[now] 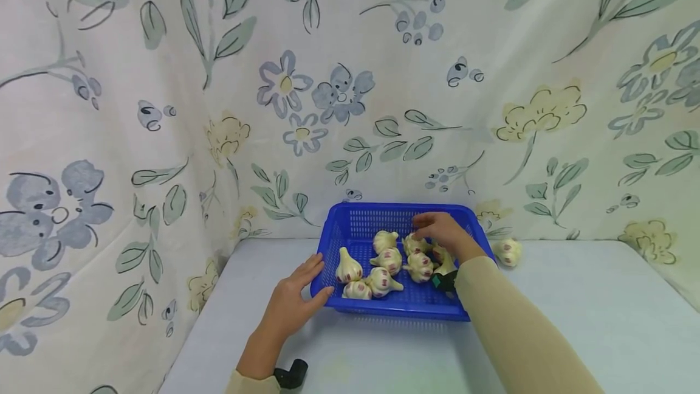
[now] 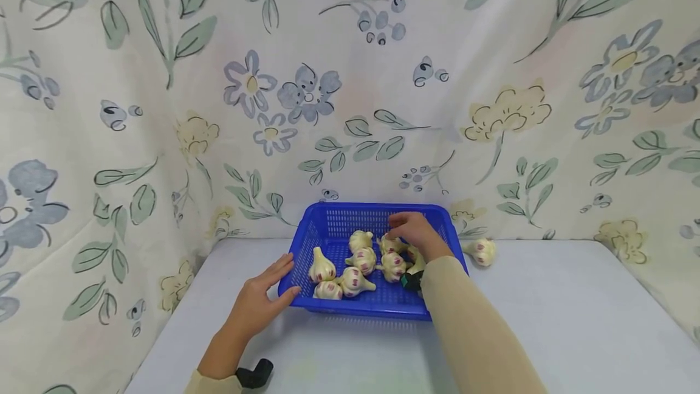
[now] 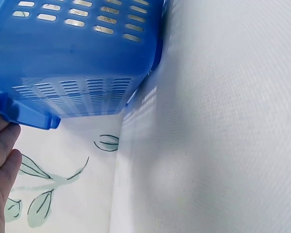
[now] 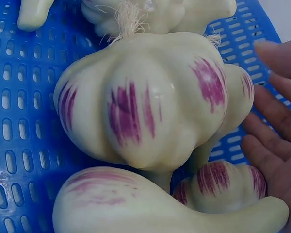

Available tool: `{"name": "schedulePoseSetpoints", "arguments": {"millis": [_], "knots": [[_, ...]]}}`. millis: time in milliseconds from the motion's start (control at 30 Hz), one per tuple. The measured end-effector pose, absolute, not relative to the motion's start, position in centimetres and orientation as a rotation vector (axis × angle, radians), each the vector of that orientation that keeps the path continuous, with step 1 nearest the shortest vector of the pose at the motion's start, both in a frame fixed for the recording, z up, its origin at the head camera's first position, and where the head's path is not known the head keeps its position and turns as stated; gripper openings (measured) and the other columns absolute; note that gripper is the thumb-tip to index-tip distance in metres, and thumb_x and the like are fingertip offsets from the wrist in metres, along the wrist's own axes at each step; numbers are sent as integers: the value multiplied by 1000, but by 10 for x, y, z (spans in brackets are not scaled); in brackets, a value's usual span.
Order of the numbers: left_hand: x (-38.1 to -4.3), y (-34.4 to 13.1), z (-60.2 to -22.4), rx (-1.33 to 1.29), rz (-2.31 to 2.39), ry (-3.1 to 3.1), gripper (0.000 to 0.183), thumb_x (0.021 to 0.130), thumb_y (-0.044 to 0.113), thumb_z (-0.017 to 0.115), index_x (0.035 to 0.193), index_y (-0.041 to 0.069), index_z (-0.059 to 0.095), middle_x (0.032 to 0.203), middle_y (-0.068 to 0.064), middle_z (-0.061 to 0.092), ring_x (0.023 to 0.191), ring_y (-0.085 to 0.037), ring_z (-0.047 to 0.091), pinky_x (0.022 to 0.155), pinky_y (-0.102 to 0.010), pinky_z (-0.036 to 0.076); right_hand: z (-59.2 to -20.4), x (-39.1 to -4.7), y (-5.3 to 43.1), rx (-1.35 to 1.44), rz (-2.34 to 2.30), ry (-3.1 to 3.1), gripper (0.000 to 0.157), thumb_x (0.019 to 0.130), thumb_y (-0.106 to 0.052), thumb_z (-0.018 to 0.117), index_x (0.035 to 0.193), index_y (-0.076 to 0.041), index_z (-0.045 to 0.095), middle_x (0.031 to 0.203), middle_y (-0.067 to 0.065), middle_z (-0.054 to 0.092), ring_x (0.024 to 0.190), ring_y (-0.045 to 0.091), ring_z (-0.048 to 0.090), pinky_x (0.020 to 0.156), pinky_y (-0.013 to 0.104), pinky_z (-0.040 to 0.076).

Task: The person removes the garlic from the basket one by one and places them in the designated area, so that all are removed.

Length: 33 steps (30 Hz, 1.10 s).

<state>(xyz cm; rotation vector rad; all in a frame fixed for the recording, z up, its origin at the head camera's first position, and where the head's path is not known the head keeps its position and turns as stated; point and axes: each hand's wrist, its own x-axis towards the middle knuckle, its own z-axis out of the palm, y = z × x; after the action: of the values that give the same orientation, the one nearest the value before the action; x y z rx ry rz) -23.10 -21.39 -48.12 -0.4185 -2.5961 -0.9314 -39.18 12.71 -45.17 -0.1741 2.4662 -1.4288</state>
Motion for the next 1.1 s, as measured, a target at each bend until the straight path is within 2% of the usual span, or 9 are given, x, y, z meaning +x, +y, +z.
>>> {"name": "schedulePoseSetpoints", "arguments": {"millis": [67, 167, 300, 433, 600, 900, 1100], "knots": [[-231, -214, -482, -419, -930, -2593, 60, 88, 40, 73, 137, 11, 59, 149, 4, 48, 138, -20, 46, 108, -46, 42, -452, -392, 127, -205, -1410, 2466, 60, 86, -11, 68, 143, -4, 50, 144, 17, 52, 133, 38, 48, 109, 56, 40], [-232, -215, -483, -417, -929, -2591, 59, 88, 40, 73, 137, 11, 59, 149, 5, 49, 138, -19, 46, 108, -45, 43, -454, -394, 127, -212, -1394, 2468, 62, 81, -5, 66, 141, -4, 51, 143, 17, 54, 131, 36, 50, 98, 45, 49], [-233, -215, -484, -402, -928, -2600, 59, 88, 41, 73, 137, 13, 59, 149, 7, 48, 138, -17, 45, 108, -44, 43, -458, -397, 127, -210, -1331, 2502, 65, 75, -2, 67, 139, -4, 55, 140, 16, 56, 127, 35, 53, 85, 34, 51], [-233, -215, -485, -398, -924, -2598, 59, 88, 41, 73, 137, 13, 59, 148, 8, 48, 138, -16, 45, 108, -43, 43, -458, -397, 126, -200, -1254, 2543, 61, 77, -4, 71, 136, -5, 58, 136, 16, 59, 122, 34, 57, 92, 42, 54], [-233, -215, -485, -411, -918, -2575, 59, 87, 39, 74, 137, 12, 60, 148, 6, 49, 137, -19, 47, 107, -45, 44, -454, -394, 121, -212, -1182, 2561, 61, 80, -11, 76, 137, -3, 56, 135, 17, 60, 119, 33, 58, 101, 52, 50], [-234, -215, -485, -425, -923, -2569, 59, 87, 39, 74, 137, 11, 60, 148, 4, 50, 138, -20, 47, 107, -46, 43, -456, -394, 117, -276, -1036, 2587, 64, 81, -19, 79, 138, -2, 55, 134, 17, 60, 120, 33, 58, 97, 53, 52], [-234, -215, -485, -431, -913, -2561, 58, 87, 38, 74, 136, 11, 60, 147, 4, 51, 137, -20, 48, 107, -44, 44, -456, -393, 116, -344, -955, 2623, 63, 82, -22, 80, 136, 1, 56, 135, 19, 60, 122, 35, 57, 103, 54, 47]]}}
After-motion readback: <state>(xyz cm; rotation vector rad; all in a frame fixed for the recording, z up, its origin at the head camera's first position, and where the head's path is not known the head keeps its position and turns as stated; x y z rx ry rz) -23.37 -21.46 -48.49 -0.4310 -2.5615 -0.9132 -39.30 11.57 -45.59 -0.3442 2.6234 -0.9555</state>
